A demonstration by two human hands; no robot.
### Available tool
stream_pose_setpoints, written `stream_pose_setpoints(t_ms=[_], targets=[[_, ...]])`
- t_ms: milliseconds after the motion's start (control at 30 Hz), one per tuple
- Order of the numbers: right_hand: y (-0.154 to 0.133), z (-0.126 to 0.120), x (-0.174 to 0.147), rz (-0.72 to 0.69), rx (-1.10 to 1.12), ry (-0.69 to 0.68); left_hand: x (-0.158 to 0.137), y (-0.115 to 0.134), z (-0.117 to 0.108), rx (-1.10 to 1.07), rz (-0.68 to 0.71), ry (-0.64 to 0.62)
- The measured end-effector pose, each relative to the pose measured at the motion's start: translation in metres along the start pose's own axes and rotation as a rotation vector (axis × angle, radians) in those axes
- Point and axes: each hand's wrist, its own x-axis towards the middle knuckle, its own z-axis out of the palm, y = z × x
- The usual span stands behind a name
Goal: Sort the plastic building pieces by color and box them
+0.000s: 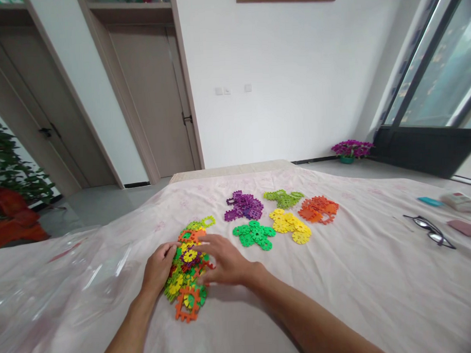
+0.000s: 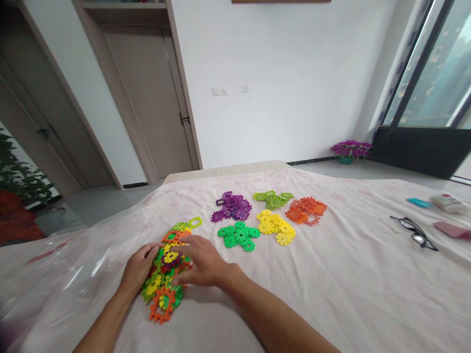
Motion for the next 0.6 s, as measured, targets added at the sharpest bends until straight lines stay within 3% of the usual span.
stream_pose_setpoints(t_ms=[133,233,400,600], targets=[[-0.042,0.019,-0.008,-0.223,-0.167,-0.214,0.002,-0.004,0.000,-0.024,0.019,-0.005],[-0.045,0.025,-0.010,-0.282,-0.217,-0.256,0.004,-0.006,0.002,-0.028,0.023,0.000],[-0.016,0.022,-0.006,-0.160,-0.203,-0.201,0.002,-0.004,0.002,-0.017,0.029,0.022],[0.026,0.018,-0.003,0.046,-0.108,-0.040,0.000,-0.002,0.002,0.005,0.022,0.031]])
